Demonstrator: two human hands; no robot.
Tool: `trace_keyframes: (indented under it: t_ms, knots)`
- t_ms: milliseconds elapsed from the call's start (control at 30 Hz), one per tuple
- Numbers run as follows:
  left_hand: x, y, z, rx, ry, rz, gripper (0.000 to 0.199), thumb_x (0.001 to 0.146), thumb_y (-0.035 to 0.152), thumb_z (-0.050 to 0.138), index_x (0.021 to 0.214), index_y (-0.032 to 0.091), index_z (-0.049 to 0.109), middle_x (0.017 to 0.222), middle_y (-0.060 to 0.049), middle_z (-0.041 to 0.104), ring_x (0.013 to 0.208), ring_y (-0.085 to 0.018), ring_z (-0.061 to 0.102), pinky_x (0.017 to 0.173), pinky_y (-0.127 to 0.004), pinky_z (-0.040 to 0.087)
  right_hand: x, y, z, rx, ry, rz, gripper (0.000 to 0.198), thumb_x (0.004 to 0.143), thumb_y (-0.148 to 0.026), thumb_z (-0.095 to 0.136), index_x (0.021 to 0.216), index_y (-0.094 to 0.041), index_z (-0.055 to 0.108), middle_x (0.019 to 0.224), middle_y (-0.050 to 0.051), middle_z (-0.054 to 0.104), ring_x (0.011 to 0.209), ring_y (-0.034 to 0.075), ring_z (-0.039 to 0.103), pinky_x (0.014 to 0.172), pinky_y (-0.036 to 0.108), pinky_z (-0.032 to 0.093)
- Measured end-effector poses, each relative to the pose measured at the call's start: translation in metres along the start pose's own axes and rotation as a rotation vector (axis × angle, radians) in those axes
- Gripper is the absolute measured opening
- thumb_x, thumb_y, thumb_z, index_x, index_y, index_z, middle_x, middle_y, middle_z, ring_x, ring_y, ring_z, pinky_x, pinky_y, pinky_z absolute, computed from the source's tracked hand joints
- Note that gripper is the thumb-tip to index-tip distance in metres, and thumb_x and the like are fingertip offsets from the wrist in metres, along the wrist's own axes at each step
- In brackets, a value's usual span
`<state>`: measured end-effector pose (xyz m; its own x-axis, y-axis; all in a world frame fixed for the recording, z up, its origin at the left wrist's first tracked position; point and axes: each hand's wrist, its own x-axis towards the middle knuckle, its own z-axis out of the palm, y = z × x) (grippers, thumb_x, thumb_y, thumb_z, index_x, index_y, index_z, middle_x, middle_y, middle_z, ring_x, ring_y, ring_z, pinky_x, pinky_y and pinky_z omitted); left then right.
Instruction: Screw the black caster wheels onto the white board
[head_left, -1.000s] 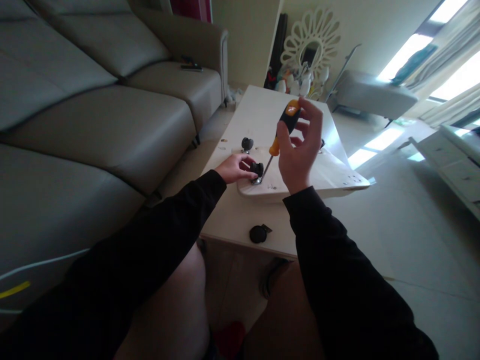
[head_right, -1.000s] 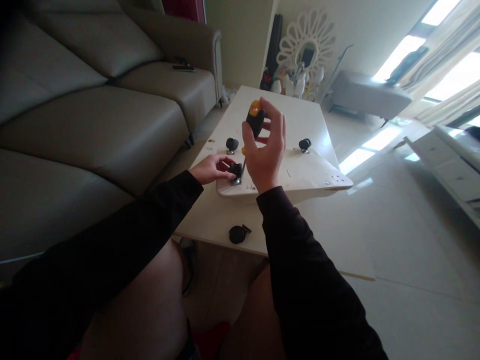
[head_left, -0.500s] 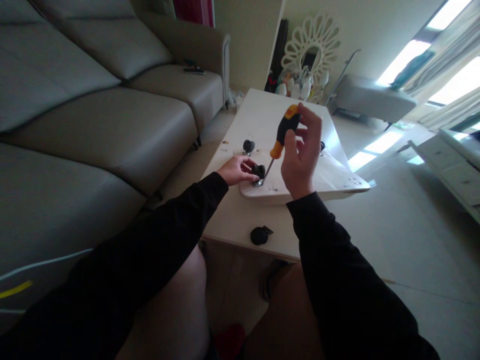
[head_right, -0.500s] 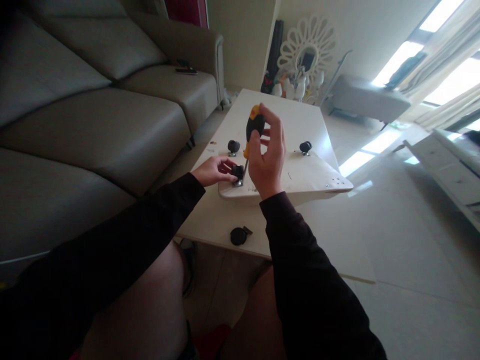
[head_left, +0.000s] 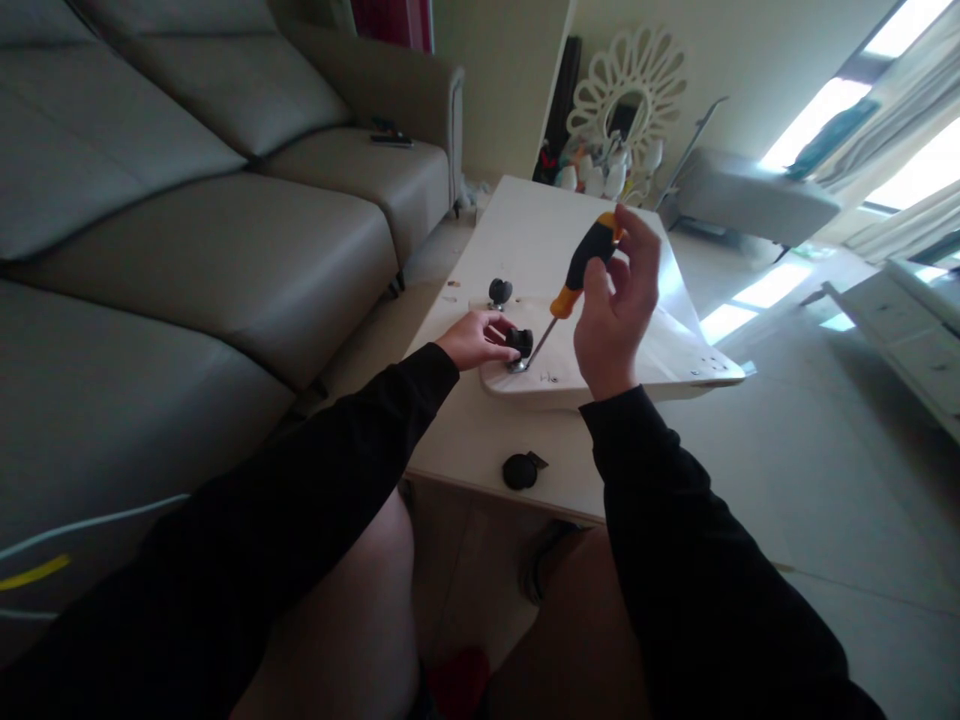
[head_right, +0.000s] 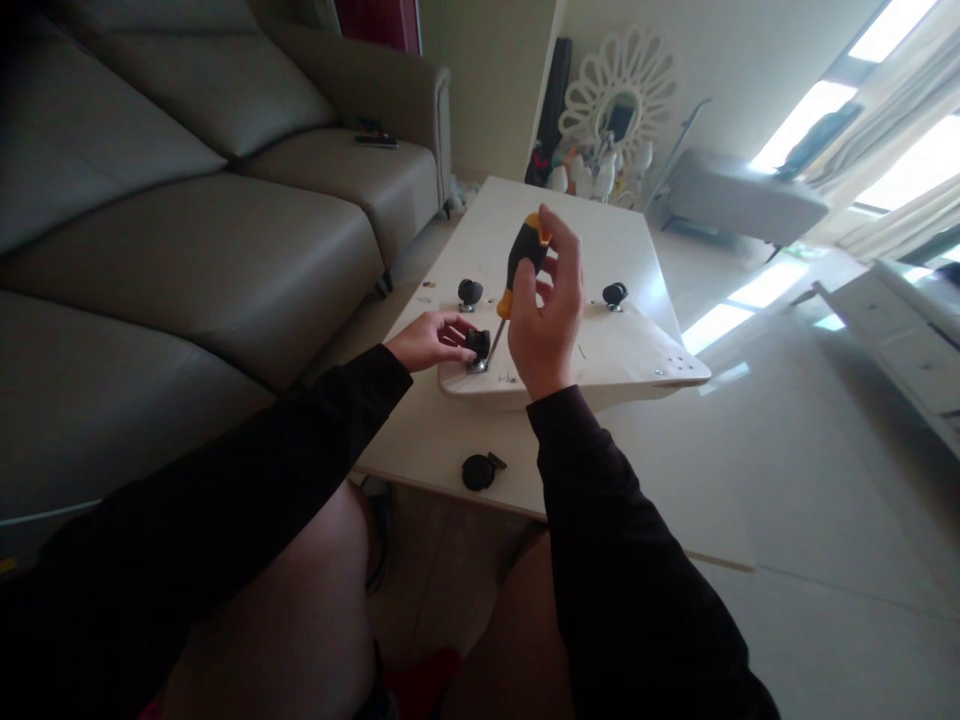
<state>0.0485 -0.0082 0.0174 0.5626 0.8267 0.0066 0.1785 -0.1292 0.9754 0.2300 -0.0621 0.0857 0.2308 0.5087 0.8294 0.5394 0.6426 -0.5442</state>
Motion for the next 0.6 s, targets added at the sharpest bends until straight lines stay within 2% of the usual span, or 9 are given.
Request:
trace_keyframes:
  t_ms: [100, 267, 433, 600]
  knots:
    - [0.000, 0.001, 0.001, 0.012, 0.000, -0.006, 0.044, 0.070, 0.008, 0.087, 0.111, 0.008, 0.071, 0.098, -0.009, 0.076, 0.082, -0.016, 0.070, 0.084, -0.036, 0.058, 0.000, 0.001, 0.000, 0.025, -0.012, -0.024, 0.042, 0.101, -0.044, 0.050, 0.143, -0.037, 0.052, 0.140, 0.007, 0.057, 0.123, 0.022, 0.065, 0.087, 0.040, 0.065]
    - [0.000, 0.002, 0.002, 0.001, -0.011, 0.005, 0.043, 0.071, 0.007, 0.085, 0.112, 0.009, 0.071, 0.098, -0.009, 0.077, 0.083, -0.016, 0.071, 0.084, -0.034, 0.059, 0.000, -0.003, -0.002, -0.031, -0.047, 0.003, 0.046, 0.099, -0.050, 0.056, 0.143, -0.040, 0.052, 0.135, 0.007, 0.053, 0.119, 0.024, 0.065, 0.075, 0.037, 0.065]
    - [-0.001, 0.003, 0.002, 0.001, -0.008, -0.005, 0.043, 0.072, 0.007, 0.085, 0.112, 0.009, 0.071, 0.098, -0.009, 0.076, 0.083, -0.016, 0.070, 0.082, -0.033, 0.058, 0.002, -0.012, 0.002, -0.029, -0.054, 0.002, 0.042, 0.099, -0.044, 0.057, 0.141, -0.041, 0.054, 0.136, 0.006, 0.051, 0.126, 0.024, 0.061, 0.080, 0.038, 0.065]
    - [0.000, 0.003, 0.002, 0.000, -0.008, -0.024, 0.044, 0.072, 0.008, 0.086, 0.113, 0.009, 0.070, 0.098, -0.009, 0.076, 0.084, -0.017, 0.071, 0.085, -0.036, 0.059, 0.009, -0.005, 0.008, 0.045, -0.140, -0.005, 0.039, 0.103, -0.035, 0.048, 0.141, -0.039, 0.054, 0.135, 0.005, 0.060, 0.111, 0.019, 0.067, 0.084, 0.037, 0.064]
